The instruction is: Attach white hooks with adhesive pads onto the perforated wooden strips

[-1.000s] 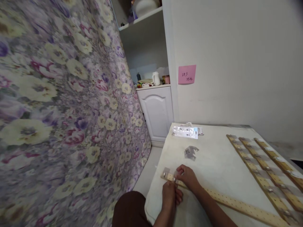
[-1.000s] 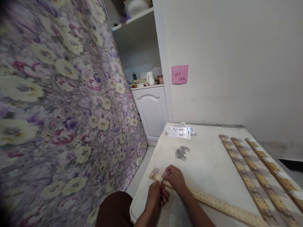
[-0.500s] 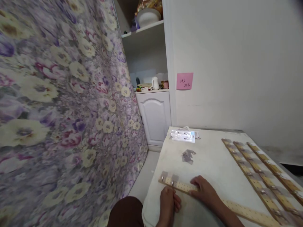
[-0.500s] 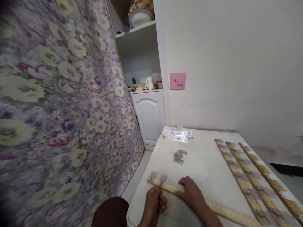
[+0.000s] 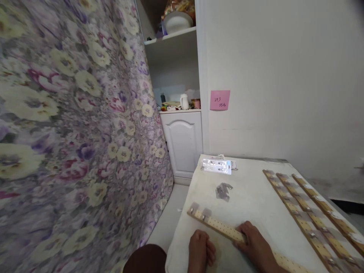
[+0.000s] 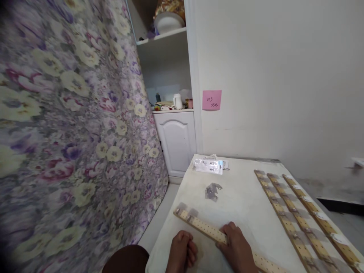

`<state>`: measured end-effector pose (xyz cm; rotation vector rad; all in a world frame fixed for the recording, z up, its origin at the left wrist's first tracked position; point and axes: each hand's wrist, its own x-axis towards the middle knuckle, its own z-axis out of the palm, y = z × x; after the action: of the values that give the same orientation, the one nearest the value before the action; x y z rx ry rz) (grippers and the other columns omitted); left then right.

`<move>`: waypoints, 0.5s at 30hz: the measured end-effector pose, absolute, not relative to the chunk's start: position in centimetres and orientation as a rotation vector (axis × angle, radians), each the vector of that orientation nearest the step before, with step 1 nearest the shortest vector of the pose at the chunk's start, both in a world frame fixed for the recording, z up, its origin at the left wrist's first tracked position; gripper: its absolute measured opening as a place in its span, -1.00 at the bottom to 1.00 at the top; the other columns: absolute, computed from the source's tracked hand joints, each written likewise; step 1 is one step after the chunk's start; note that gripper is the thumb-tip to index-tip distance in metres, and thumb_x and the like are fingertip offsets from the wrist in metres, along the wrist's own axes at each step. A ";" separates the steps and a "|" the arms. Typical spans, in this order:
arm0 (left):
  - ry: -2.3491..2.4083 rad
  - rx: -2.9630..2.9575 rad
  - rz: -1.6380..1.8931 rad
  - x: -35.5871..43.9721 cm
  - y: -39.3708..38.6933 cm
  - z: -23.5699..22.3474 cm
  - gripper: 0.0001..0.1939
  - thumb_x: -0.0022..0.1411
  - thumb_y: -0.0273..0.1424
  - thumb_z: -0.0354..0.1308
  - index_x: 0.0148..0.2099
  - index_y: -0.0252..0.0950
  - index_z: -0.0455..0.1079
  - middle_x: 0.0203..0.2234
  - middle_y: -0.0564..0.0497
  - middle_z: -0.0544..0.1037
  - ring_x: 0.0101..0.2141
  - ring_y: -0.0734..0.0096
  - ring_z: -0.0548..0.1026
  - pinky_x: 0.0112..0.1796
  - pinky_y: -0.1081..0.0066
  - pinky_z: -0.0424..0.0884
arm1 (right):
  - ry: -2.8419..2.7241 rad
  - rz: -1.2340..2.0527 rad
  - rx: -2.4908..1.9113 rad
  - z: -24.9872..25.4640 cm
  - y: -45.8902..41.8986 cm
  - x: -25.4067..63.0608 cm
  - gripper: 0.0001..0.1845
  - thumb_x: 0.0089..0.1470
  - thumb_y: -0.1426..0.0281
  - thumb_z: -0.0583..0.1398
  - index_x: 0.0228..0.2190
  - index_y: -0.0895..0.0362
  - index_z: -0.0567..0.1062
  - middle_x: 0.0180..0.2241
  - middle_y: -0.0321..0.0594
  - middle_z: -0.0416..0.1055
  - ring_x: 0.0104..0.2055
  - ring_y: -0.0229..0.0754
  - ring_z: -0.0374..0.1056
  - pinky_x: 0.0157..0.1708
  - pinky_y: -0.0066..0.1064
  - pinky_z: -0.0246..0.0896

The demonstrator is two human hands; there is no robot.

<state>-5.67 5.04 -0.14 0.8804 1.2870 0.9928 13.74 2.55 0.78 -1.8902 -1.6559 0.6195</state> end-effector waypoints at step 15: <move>1.315 1.102 0.883 -6.0 6.0 -1.0 -0.70 0.02 -0.09 -0.01 -0.51 -0.20 0.13 -0.82 0.16 0.36 -0.83 0.59 0.20 -0.73 0.55 -0.04 | -1.454 0.539 -1.878 -0.2 3.7 12.4 -0.83 -0.12 0.26 0.17 -0.39 -0.01 0.39 -0.36 -0.28 0.41 -0.28 -0.14 0.36 -0.27 -0.39 0.22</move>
<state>-5.96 5.97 -1.04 1.1024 1.3150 0.8826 12.40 3.72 -0.16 -1.8783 -1.4536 0.5387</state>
